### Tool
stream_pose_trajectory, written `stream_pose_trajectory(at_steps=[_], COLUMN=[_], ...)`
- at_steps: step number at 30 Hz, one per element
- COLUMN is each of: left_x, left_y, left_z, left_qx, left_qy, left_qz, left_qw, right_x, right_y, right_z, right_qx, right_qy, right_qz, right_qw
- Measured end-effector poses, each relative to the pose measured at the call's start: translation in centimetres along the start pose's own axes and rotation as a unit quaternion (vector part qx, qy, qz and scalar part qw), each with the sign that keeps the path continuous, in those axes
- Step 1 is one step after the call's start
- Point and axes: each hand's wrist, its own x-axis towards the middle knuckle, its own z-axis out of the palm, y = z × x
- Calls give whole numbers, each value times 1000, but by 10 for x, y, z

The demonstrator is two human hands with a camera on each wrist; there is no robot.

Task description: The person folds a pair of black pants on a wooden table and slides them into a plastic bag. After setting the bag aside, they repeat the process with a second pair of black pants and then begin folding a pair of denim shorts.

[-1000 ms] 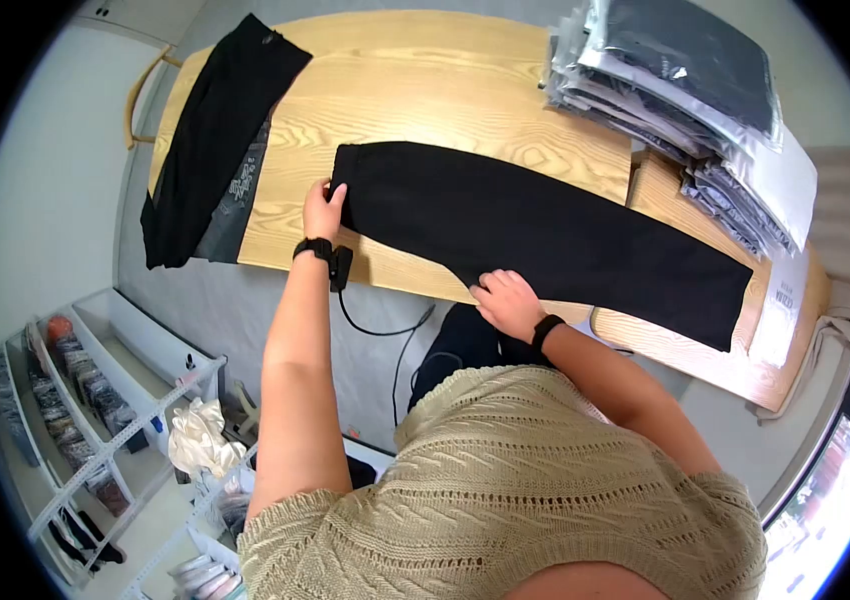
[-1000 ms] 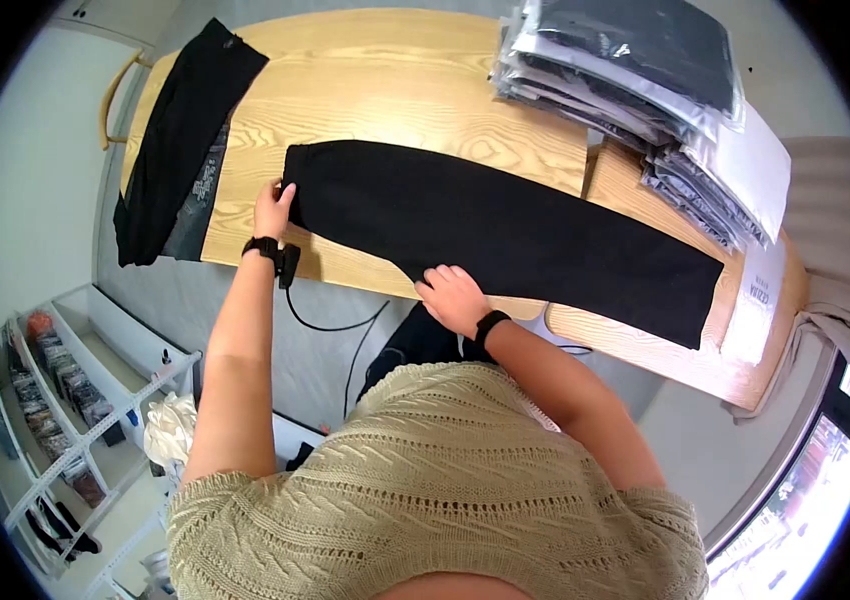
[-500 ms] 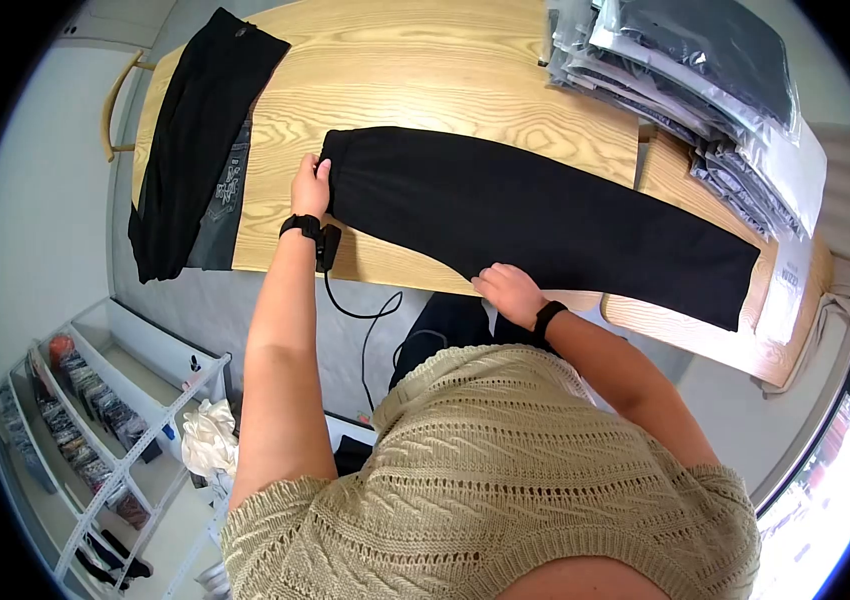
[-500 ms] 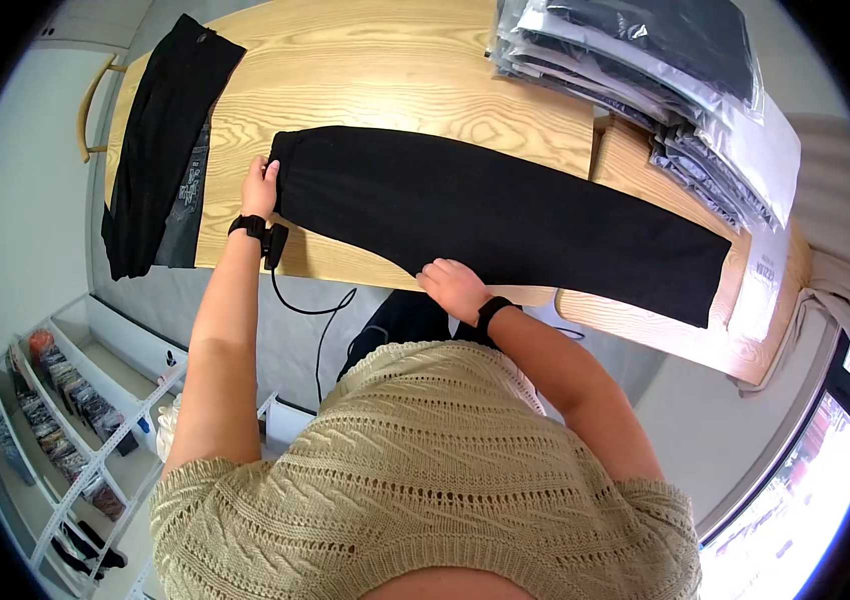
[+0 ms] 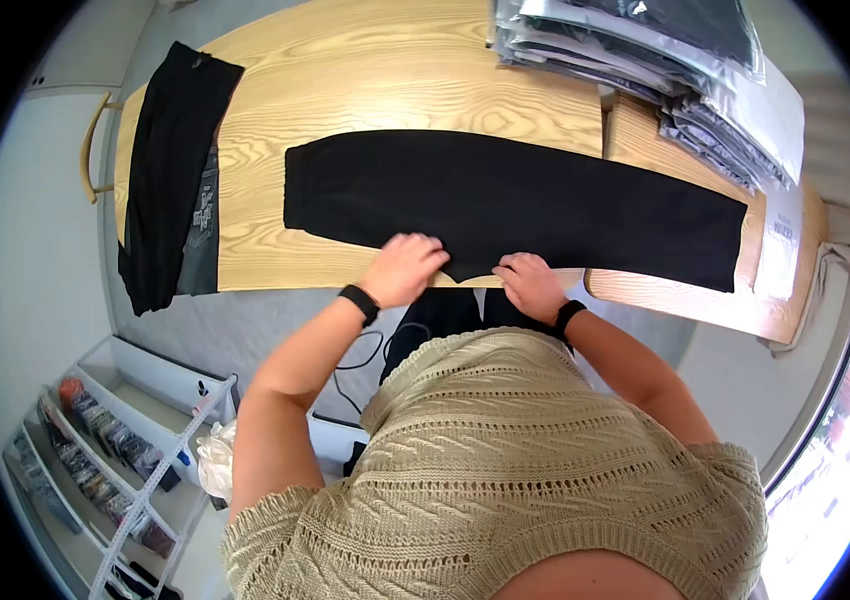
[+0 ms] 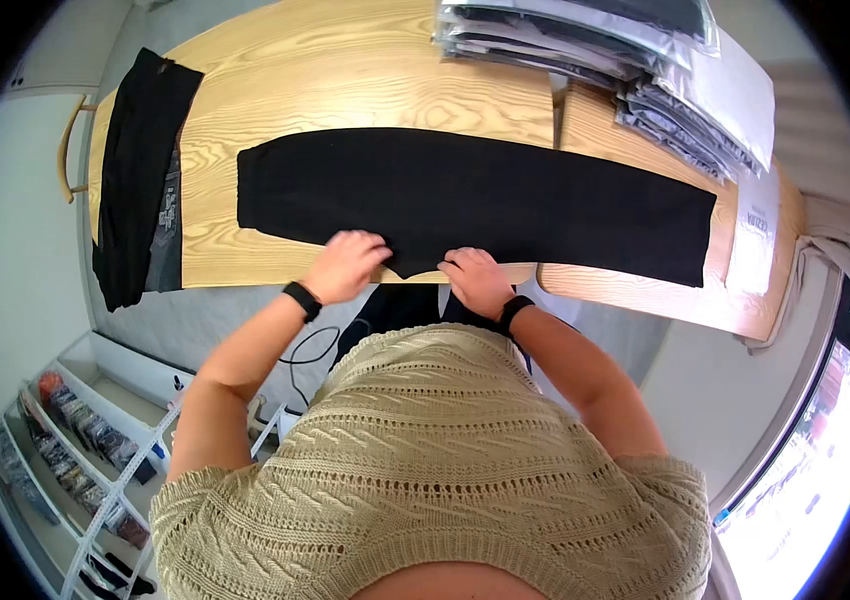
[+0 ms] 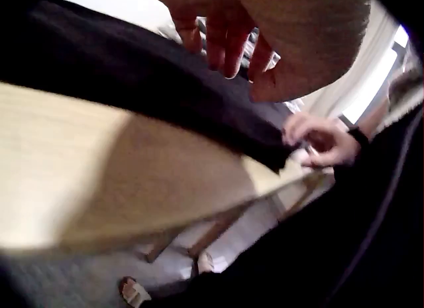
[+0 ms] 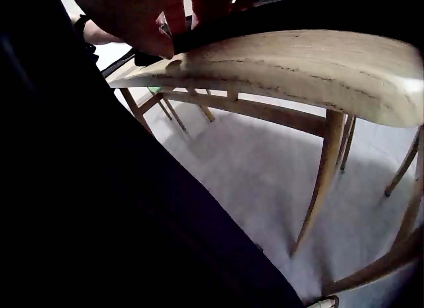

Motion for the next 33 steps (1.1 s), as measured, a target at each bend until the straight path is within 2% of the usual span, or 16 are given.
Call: stream_pose_trajectory(at_steps=[3, 5, 9, 10, 13, 18, 21, 29, 31, 32, 33], left_x=[3, 4, 9, 11, 11, 7, 6, 0, -1, -2, -2], left_y=[13, 13, 13, 14, 18, 17, 16, 8, 5, 4, 3], left_z=[31, 49, 51, 50, 48, 48, 52, 56, 52, 50, 50], left_qx=[52, 71, 68, 48, 42, 36, 49, 71, 53, 25, -4], left_qy=[-45, -38, -30, 11, 56, 66, 57, 25, 33, 48, 63], left_qz=[34, 28, -13, -30, -47, -30, -34, -108, -126, -142, -158], left_qw=[997, 996, 997, 998, 996, 997, 997, 991, 990, 988, 985], right_x=[1, 1, -4, -7, -15, -36, -37, -42, -49, -53, -55], right_y=[-2, -3, -2, 1, 10, 35, 43, 51, 58, 61, 63], right_z=[0, -1, 2, -1, -7, -13, -15, -25, -28, -30, -34], right_qx=[0, 2, -7, -11, -97, -149, -113, -103, -122, -106, -107], right_qy=[-3, -12, 28, 31, 21, 40, 56, 55, 82, 120, 120], right_qz=[8, 15, 9, 12, 17, 55, 40, 27, 87, 101, 101], right_qw=[1000, 1000, 1000, 999, 995, 987, 991, 993, 985, 982, 982])
